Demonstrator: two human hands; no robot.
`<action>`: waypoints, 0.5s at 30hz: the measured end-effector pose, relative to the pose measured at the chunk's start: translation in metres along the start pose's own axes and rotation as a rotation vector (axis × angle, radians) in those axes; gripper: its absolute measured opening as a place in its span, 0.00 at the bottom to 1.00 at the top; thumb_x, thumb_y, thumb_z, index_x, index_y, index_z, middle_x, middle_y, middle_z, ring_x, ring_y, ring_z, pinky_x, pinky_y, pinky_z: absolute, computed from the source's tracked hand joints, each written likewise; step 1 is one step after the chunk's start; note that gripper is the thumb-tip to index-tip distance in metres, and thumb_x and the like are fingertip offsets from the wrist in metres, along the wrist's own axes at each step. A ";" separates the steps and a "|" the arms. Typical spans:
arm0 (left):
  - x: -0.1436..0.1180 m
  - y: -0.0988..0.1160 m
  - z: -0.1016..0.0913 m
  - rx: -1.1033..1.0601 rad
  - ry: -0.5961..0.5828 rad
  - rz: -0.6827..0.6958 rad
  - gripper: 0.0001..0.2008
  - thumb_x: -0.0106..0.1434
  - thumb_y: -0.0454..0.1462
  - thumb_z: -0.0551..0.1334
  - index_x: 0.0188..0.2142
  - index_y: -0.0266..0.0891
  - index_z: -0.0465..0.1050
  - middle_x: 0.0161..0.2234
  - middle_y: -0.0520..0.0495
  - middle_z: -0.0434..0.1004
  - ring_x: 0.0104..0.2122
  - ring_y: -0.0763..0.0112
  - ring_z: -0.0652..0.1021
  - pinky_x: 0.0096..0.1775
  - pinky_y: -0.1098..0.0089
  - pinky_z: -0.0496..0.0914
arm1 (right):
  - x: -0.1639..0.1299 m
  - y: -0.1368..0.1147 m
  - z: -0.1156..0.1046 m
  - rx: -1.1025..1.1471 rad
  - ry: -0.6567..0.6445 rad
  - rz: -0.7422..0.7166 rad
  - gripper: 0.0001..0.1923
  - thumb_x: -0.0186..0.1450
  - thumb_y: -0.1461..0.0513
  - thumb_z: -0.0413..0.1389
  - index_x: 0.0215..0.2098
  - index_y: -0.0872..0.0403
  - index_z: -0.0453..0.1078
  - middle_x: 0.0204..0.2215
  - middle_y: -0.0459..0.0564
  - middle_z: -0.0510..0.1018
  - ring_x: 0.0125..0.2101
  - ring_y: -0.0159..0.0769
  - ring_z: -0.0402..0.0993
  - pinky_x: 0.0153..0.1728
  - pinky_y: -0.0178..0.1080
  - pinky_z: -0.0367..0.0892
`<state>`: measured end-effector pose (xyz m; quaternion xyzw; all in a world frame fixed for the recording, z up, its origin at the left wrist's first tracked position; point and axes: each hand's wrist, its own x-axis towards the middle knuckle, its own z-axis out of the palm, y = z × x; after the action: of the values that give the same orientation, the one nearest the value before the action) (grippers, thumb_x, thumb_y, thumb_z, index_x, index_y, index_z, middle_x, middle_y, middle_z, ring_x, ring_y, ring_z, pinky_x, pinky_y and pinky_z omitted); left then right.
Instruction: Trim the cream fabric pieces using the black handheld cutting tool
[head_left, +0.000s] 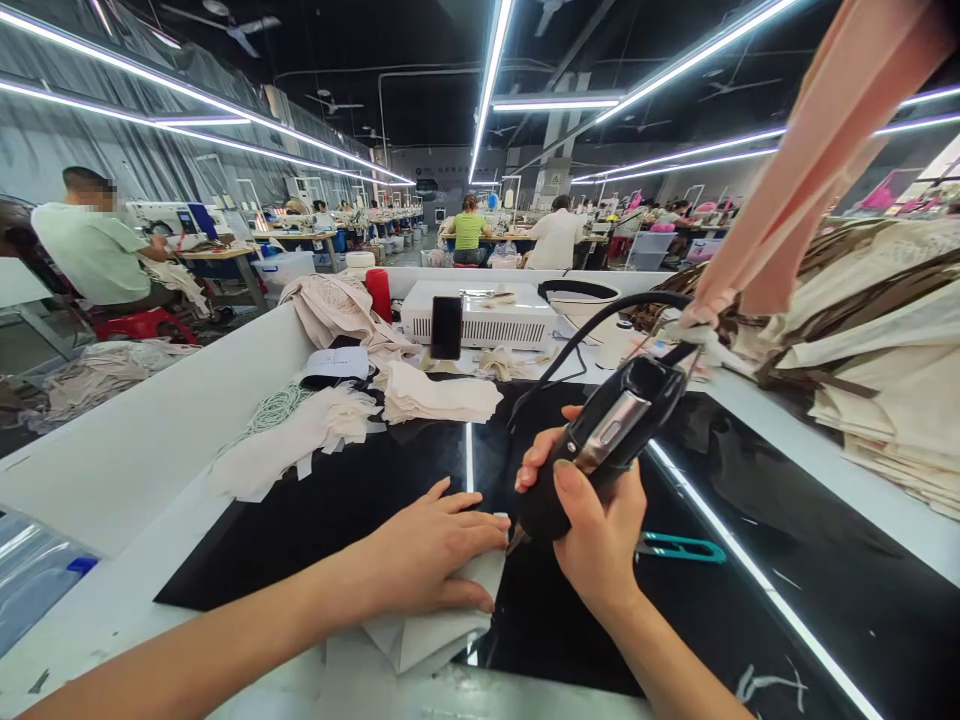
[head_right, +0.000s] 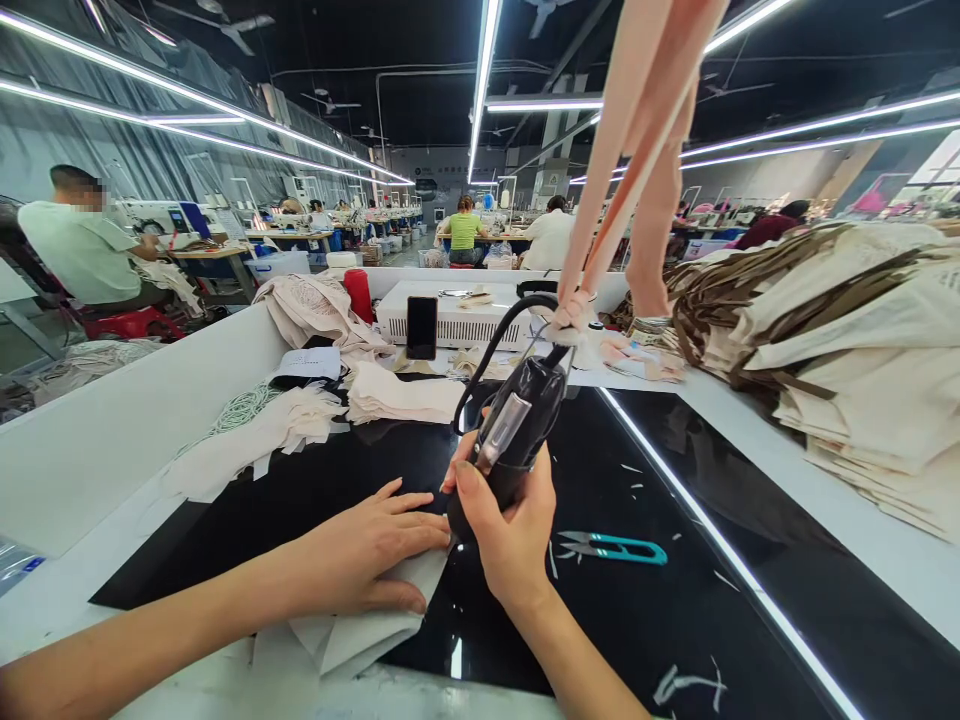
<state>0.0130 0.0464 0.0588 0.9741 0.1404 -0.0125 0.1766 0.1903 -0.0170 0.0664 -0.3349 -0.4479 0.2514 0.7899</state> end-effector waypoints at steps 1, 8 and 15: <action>0.000 0.000 0.000 0.000 -0.001 -0.004 0.29 0.69 0.48 0.70 0.65 0.47 0.68 0.70 0.46 0.66 0.71 0.42 0.62 0.67 0.27 0.53 | -0.001 0.001 0.000 -0.004 -0.009 -0.001 0.20 0.67 0.57 0.65 0.55 0.45 0.67 0.32 0.41 0.77 0.26 0.31 0.74 0.29 0.37 0.73; 0.002 0.001 -0.002 0.001 -0.014 -0.009 0.28 0.69 0.48 0.71 0.64 0.47 0.68 0.69 0.47 0.67 0.71 0.42 0.62 0.68 0.28 0.52 | -0.003 0.002 0.000 -0.018 -0.021 0.000 0.19 0.68 0.58 0.65 0.55 0.45 0.68 0.32 0.41 0.77 0.26 0.31 0.74 0.29 0.37 0.73; 0.002 0.003 -0.004 0.001 -0.018 -0.010 0.30 0.68 0.47 0.72 0.65 0.48 0.68 0.69 0.44 0.68 0.71 0.42 0.63 0.68 0.29 0.52 | -0.011 -0.005 0.004 0.050 -0.019 0.029 0.20 0.67 0.57 0.66 0.54 0.45 0.68 0.32 0.41 0.77 0.25 0.32 0.74 0.28 0.37 0.74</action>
<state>0.0156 0.0462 0.0634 0.9734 0.1435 -0.0222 0.1772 0.1826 -0.0264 0.0659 -0.3192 -0.4439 0.2772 0.7901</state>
